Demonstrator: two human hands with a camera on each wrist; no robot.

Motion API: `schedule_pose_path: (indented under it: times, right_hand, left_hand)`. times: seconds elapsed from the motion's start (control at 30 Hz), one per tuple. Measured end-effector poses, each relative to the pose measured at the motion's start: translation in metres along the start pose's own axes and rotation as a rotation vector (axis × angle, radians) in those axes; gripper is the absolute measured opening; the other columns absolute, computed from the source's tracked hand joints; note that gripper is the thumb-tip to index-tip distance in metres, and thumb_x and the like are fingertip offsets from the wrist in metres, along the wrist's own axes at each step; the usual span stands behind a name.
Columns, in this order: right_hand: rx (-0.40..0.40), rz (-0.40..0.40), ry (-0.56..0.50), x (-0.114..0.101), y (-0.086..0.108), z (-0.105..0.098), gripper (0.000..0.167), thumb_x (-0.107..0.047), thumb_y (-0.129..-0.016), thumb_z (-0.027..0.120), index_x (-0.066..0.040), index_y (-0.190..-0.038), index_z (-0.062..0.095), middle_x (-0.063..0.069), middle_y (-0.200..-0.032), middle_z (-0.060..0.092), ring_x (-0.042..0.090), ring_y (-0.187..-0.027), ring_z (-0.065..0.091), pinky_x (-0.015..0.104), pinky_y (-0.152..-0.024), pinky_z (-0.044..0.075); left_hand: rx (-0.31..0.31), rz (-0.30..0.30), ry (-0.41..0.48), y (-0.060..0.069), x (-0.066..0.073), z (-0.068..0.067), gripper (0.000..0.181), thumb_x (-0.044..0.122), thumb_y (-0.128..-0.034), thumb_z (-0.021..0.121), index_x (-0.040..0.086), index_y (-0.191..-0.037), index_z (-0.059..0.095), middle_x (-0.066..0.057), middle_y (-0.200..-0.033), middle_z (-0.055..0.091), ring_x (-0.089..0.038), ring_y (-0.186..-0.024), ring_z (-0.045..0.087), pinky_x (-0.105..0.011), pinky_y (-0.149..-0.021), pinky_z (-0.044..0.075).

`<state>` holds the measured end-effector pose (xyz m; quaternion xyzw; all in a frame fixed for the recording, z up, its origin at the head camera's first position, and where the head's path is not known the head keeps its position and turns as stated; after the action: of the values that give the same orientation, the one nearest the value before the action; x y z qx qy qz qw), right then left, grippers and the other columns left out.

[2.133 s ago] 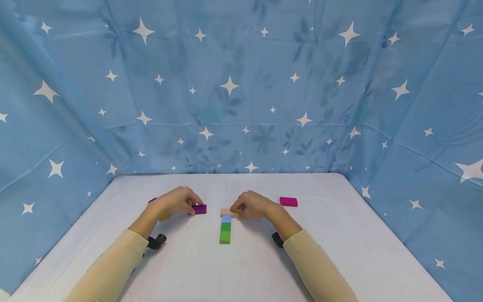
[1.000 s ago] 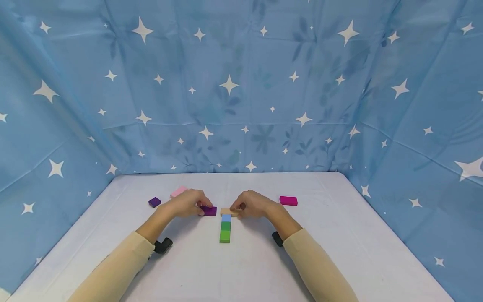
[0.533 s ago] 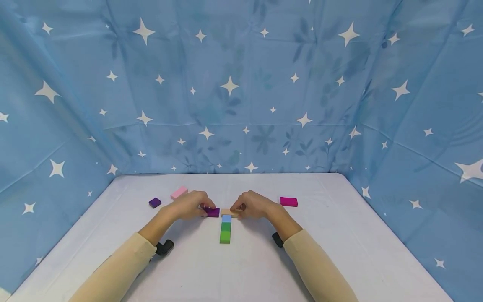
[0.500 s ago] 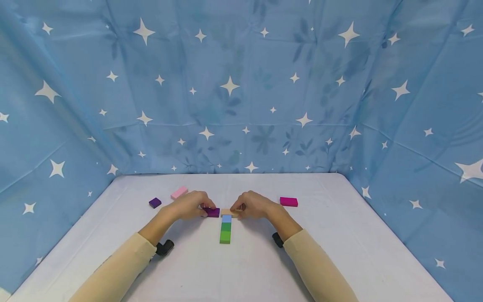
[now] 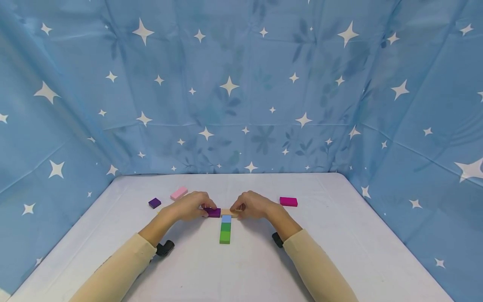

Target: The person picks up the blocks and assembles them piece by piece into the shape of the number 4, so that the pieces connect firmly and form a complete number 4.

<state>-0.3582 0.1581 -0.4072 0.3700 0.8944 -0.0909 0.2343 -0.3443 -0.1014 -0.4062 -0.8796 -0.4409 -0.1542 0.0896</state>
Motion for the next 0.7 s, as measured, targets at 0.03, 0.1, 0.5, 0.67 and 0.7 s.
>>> schedule_pose_path:
  times: [0.03,0.1,0.5,0.67,0.7]
  right_hand:
    - [0.000,0.003,0.002,-0.0001,0.0000,0.0000,0.034,-0.007,-0.087,0.084,-0.014,-0.120,0.080,-0.005,-0.109,0.078,0.008,-0.095,0.068,0.027,-0.087,0.056]
    - [-0.001,0.008,0.005,0.0000,-0.0001,-0.0002,0.034,-0.008,-0.087,0.084,-0.014,-0.120,0.080,-0.006,-0.109,0.078,0.008,-0.095,0.068,0.027,-0.088,0.057]
    - [-0.003,0.008,0.007,0.0010,-0.0004,0.0000,0.034,-0.009,-0.087,0.084,-0.015,-0.120,0.080,-0.006,-0.110,0.078,0.008,-0.095,0.067,0.027,-0.088,0.056]
    - [-0.003,0.011,0.011,-0.0007,-0.0002,-0.0003,0.034,-0.008,-0.087,0.083,-0.013,-0.121,0.079,-0.005,-0.110,0.078,0.009,-0.095,0.067,0.027,-0.087,0.056]
    - [-0.003,0.010,0.010,-0.0009,-0.0002,-0.0005,0.034,-0.008,-0.087,0.083,-0.013,-0.121,0.079,-0.004,-0.110,0.078,0.009,-0.095,0.067,0.027,-0.087,0.056]
  left_hand:
    - [0.000,0.001,0.004,-0.0001,0.0001,0.0000,0.029,0.002,-0.0908,0.076,0.015,-0.117,0.080,0.000,-0.105,0.070,-0.019,-0.100,0.062,-0.041,-0.094,0.052]
    - [0.001,0.006,0.010,-0.0003,0.0000,0.0001,0.029,0.002,-0.0908,0.076,0.015,-0.116,0.080,0.000,-0.104,0.070,-0.019,-0.100,0.062,-0.041,-0.094,0.052]
    - [0.006,0.019,0.006,0.0002,0.0012,0.0009,0.029,0.000,-0.0903,0.076,0.015,-0.115,0.080,0.000,-0.103,0.068,-0.017,-0.098,0.061,-0.040,-0.092,0.052]
    - [0.008,0.016,0.001,0.0001,0.0008,0.0010,0.029,0.001,-0.0905,0.076,0.015,-0.115,0.080,0.001,-0.103,0.068,-0.017,-0.098,0.061,-0.040,-0.092,0.051]
    - [0.008,0.016,0.001,0.0002,0.0008,0.0009,0.029,0.001,-0.0906,0.076,0.015,-0.115,0.080,0.001,-0.103,0.068,-0.017,-0.098,0.061,-0.040,-0.092,0.051]
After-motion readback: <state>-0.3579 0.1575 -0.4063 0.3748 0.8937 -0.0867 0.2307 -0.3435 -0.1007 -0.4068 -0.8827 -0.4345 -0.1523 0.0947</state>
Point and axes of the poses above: each hand's wrist, its own y-axis away from the middle knuckle, its own z-axis out of the palm, x = y × z, the point moved 1 cm from there along -y, towards the middle knuckle
